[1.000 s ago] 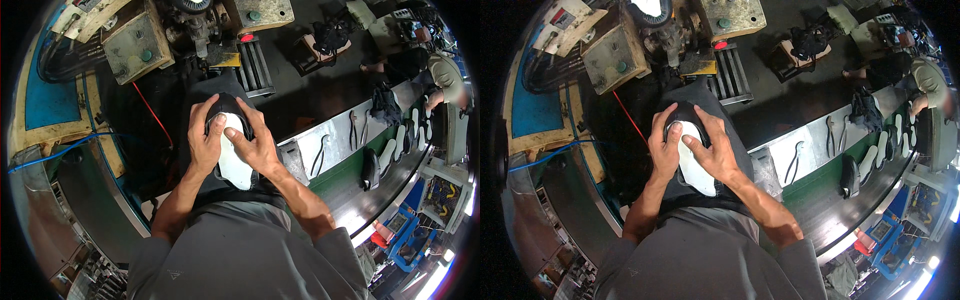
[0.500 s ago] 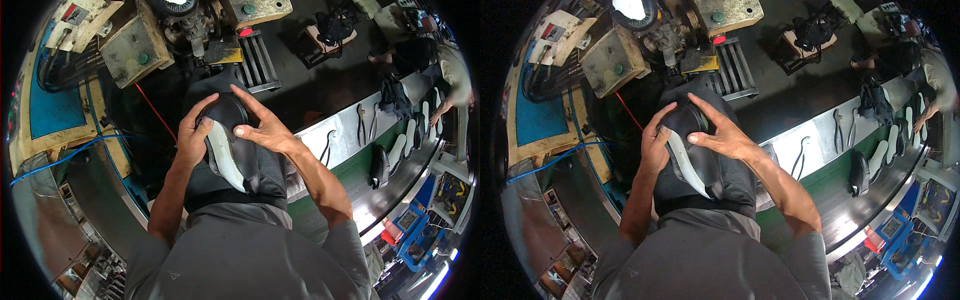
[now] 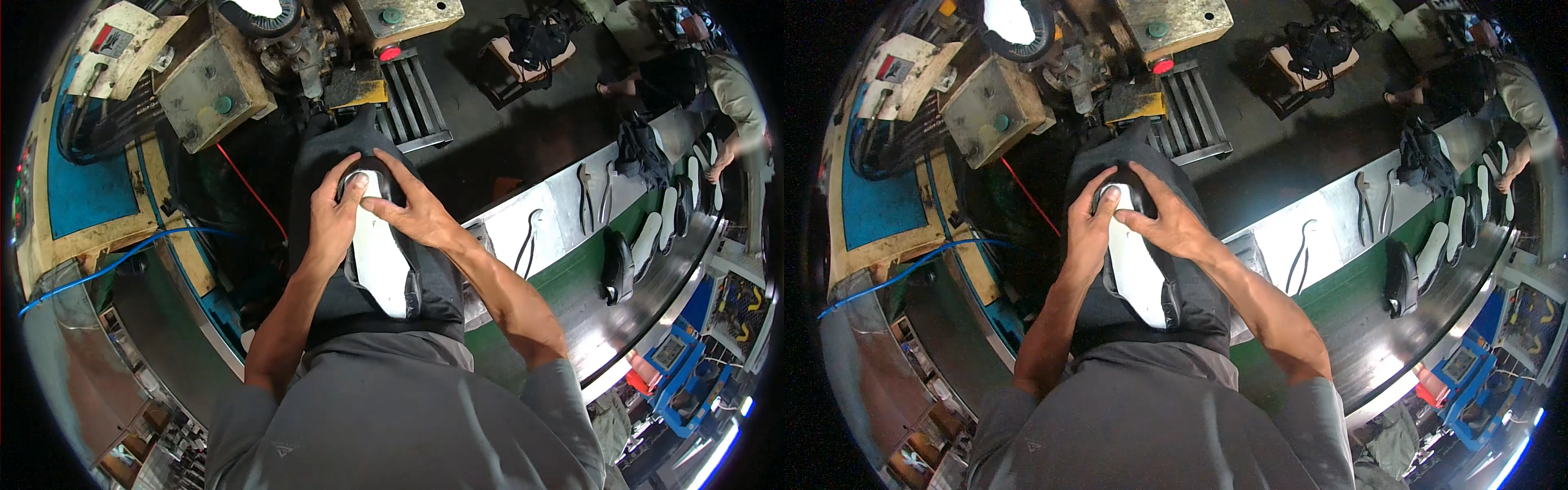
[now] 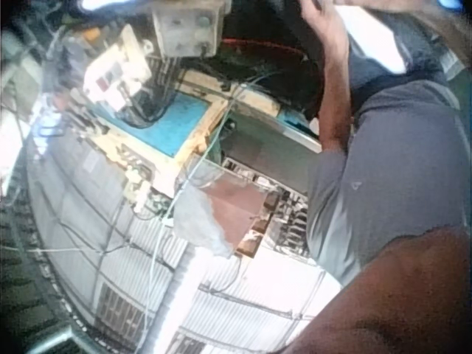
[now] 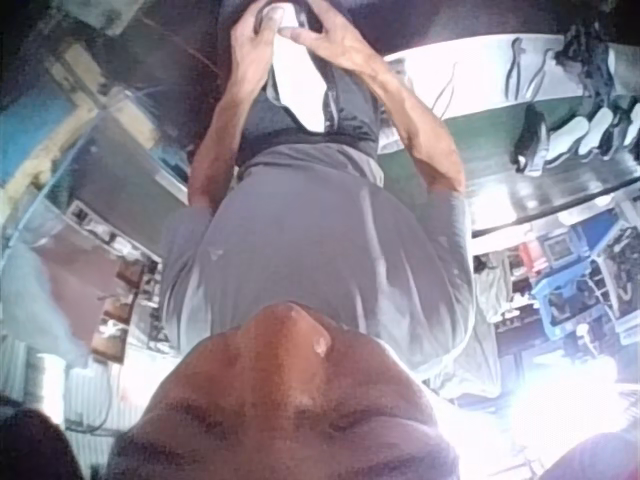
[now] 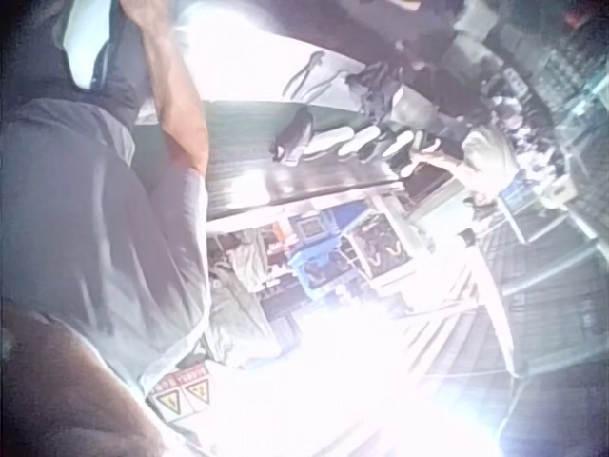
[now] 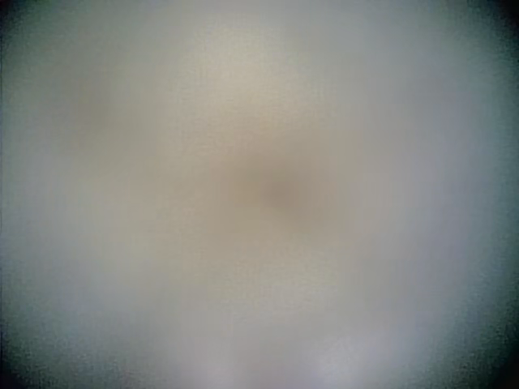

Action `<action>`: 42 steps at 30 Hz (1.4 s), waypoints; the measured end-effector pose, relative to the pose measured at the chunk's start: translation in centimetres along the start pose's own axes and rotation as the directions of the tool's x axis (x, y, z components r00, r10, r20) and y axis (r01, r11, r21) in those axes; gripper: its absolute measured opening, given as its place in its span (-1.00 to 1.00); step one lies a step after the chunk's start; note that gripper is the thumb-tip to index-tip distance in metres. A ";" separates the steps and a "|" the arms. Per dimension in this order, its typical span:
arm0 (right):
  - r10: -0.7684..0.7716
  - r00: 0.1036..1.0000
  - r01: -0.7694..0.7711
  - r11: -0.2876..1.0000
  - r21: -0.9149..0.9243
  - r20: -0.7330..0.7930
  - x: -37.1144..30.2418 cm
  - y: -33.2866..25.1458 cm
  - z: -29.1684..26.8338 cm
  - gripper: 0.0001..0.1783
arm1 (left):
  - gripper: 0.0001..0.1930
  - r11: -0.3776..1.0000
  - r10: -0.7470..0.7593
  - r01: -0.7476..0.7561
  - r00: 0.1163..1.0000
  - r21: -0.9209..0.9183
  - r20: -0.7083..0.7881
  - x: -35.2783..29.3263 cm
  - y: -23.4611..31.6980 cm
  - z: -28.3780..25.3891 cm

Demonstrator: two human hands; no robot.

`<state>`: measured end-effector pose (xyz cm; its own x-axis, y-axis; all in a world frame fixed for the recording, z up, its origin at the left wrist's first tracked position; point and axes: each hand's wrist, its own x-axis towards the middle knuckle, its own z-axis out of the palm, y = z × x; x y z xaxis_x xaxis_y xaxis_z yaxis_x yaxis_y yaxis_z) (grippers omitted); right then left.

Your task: Assemble shoe uppers onto lasts using a lasting machine and manual trimming tools.

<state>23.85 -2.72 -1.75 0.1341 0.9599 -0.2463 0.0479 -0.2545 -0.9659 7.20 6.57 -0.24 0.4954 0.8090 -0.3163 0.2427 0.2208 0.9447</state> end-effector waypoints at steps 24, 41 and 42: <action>0.252 0.966 -0.238 0.951 0.200 -0.051 -2.1 0.0 0.0 0.19 | -0.38 0.971 -0.057 0.096 0.983 -0.218 0.177 -0.3 -2.9 0.0; 0.420 0.902 -0.429 0.898 0.096 0.102 -10.8 -0.3 -0.6 -0.01 | -0.04 0.987 -0.153 0.154 0.877 0.035 0.455 -8.3 -3.3 -3.9; 0.436 0.891 -0.449 0.886 0.112 0.123 -10.8 -0.7 -0.7 0.02 | -0.04 0.988 -0.148 0.151 0.879 0.029 0.453 -8.4 -3.4 -3.8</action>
<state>23.02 -12.95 1.62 0.0190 0.7589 -0.6509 -0.1283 -0.6438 -0.7544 -0.98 1.14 -0.45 0.7772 0.4322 -0.4574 0.3391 0.3246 0.8830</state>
